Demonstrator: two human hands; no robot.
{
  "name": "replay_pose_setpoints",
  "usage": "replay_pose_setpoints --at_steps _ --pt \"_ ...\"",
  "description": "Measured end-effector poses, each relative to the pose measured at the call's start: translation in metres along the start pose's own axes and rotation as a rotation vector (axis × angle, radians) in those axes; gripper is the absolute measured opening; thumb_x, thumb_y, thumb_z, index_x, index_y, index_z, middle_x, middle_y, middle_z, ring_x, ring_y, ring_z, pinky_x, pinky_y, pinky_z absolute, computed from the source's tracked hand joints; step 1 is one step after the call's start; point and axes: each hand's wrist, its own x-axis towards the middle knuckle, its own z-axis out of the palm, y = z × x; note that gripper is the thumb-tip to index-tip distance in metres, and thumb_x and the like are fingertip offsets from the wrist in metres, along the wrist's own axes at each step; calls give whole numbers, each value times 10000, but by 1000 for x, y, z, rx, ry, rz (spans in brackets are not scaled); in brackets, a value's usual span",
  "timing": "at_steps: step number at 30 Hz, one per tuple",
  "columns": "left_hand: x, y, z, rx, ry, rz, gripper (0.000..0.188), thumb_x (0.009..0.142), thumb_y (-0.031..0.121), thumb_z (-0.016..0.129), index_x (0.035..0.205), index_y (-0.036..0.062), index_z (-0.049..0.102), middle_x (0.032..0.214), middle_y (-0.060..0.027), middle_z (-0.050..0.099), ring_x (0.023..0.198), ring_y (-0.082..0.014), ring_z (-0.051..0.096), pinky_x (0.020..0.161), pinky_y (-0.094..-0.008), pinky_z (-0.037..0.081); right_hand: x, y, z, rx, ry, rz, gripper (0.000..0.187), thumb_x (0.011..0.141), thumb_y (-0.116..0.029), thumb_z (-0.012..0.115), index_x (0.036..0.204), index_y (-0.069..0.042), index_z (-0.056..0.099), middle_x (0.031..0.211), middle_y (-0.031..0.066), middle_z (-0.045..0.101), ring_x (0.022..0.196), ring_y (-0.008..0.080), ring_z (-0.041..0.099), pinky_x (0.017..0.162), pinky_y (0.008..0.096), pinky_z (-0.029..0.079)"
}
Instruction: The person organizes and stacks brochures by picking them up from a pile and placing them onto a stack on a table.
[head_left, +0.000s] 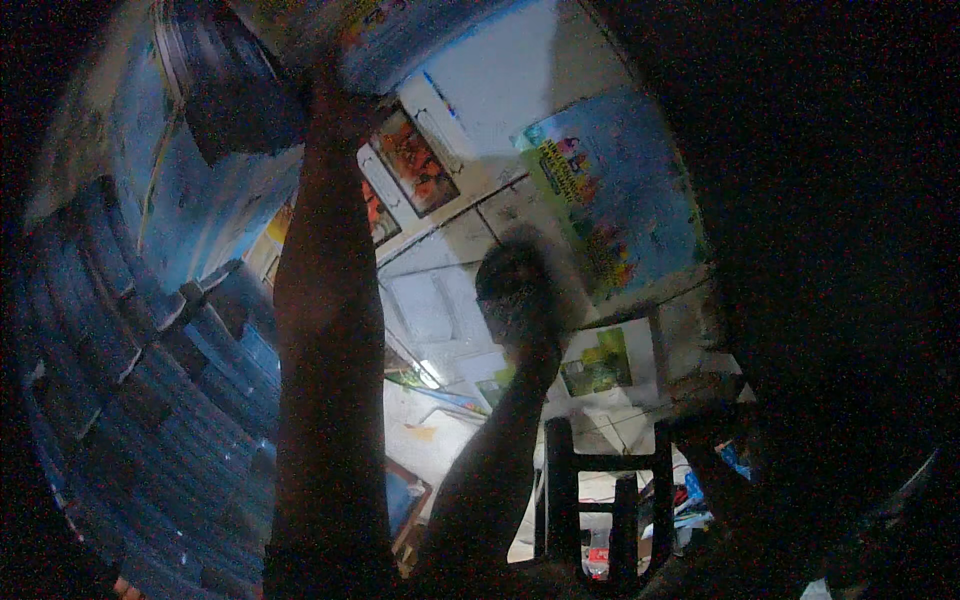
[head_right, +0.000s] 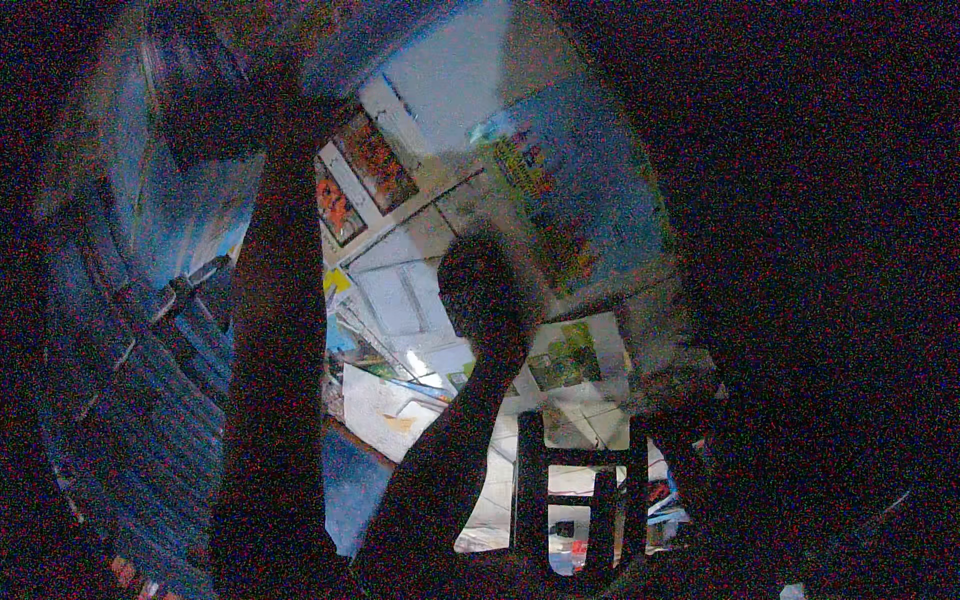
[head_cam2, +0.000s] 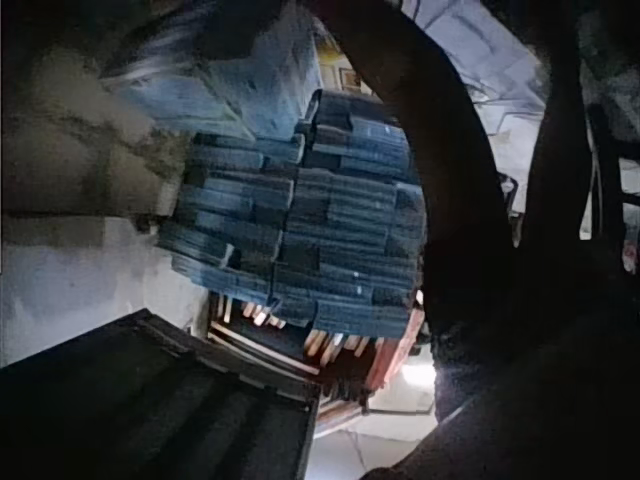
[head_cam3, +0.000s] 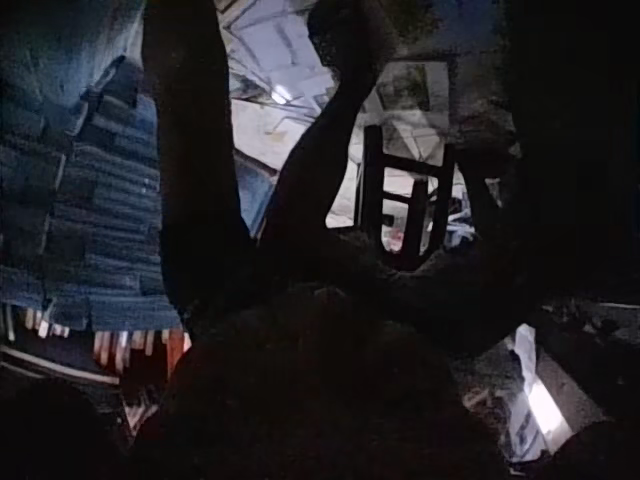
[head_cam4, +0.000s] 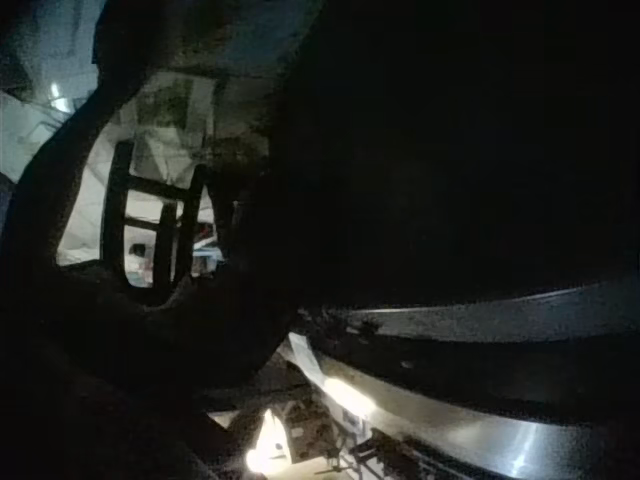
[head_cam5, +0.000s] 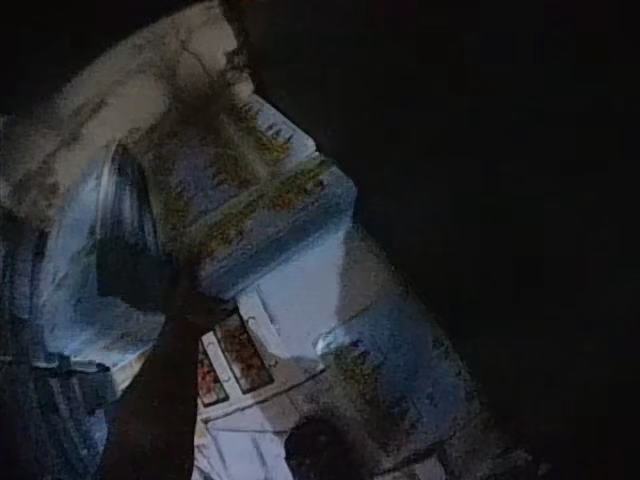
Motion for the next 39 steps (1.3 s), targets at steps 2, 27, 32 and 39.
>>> replay_pose_setpoints --at_steps 2,27,32,39 --pt "10 15 9 -963 223 -463 683 865 612 542 1354 138 490 1341 -126 518 1231 -322 484 1018 -512 393 4 -4 3 -4 7 -6 632 1030 -470 356 1459 -8 390 1488 194 393 1384 314 349 1147 386 255" --pt "15 -7 3 -1005 386 -591 562 909 451 580 1296 45 542 1249 -137 610 1135 -344 575 954 -472 506 29 -10 15 8 4 -6 626 1033 -462 354 1451 2 399 1475 199 412 1368 318 374 1141 386 268" --pt "12 4 -15 -2168 -96 -698 627 908 507 559 1374 101 459 1362 -145 506 1237 -333 493 1001 -511 434 32 -17 18 9 -16 -2 625 1033 -460 353 1449 4 401 1473 200 415 1365 319 379 1140 386 271" --pt "10 43 -10 -1274 -163 -350 660 887 483 597 1376 63 451 1343 -180 521 1216 -378 518 982 -550 463 28 -21 22 7 -9 3 623 1034 -458 353 1447 6 404 1469 201 421 1360 321 386 1138 386 275"
